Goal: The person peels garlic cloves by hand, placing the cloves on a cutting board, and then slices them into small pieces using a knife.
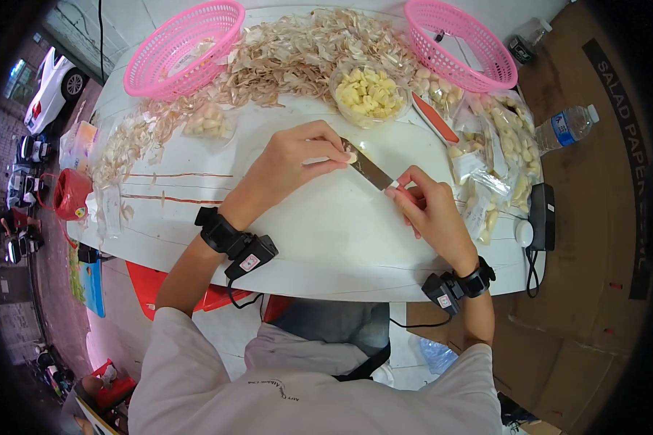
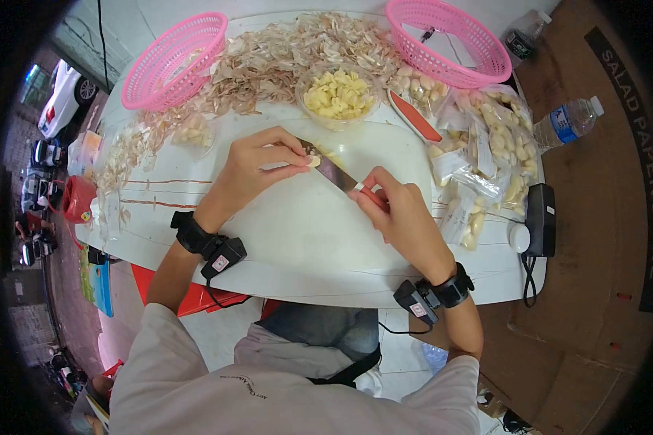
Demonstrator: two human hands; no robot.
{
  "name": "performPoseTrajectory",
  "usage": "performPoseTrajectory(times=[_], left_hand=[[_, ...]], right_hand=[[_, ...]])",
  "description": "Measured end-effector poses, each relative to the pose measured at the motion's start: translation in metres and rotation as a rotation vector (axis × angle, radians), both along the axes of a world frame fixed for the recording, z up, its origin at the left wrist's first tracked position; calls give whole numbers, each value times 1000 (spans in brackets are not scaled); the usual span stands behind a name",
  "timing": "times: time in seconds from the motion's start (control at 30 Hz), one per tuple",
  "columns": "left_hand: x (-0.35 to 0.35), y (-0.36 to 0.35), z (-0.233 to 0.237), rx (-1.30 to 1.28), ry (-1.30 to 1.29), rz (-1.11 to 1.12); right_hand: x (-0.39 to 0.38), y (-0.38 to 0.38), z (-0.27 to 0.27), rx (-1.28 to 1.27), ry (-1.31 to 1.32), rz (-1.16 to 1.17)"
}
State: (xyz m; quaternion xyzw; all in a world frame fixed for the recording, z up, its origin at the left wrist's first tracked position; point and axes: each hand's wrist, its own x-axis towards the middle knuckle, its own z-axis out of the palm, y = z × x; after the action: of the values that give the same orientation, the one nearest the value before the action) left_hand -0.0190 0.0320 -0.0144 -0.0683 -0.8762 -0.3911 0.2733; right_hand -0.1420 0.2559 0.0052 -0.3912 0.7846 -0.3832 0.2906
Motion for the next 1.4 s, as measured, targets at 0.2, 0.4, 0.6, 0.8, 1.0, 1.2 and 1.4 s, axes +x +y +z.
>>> performPoseTrajectory(times=[0.2, 0.4, 0.6, 0.8, 1.0, 1.2, 1.4], left_hand=[[-2, -7, -8, -44, 10, 104], [-2, -7, -6, -5, -25, 237], [-2, -3, -5, 62, -11, 32], [-1, -9, -10, -1, -60, 157], [-2, -4, -4, 21, 2, 121], [-2, -6, -6, 13, 21, 165], [1, -11, -7, 13, -51, 349]], right_hand=[[-3, 2, 0, -8, 22, -40], [-3, 2, 0, -6, 2, -63], [-2, 3, 3, -18, -26, -53], [-4, 4, -1, -43, -34, -85], [-3, 4, 2, -27, -46, -55], [-3, 4, 2, -16, -68, -54], [-4, 5, 2, -18, -48, -59]])
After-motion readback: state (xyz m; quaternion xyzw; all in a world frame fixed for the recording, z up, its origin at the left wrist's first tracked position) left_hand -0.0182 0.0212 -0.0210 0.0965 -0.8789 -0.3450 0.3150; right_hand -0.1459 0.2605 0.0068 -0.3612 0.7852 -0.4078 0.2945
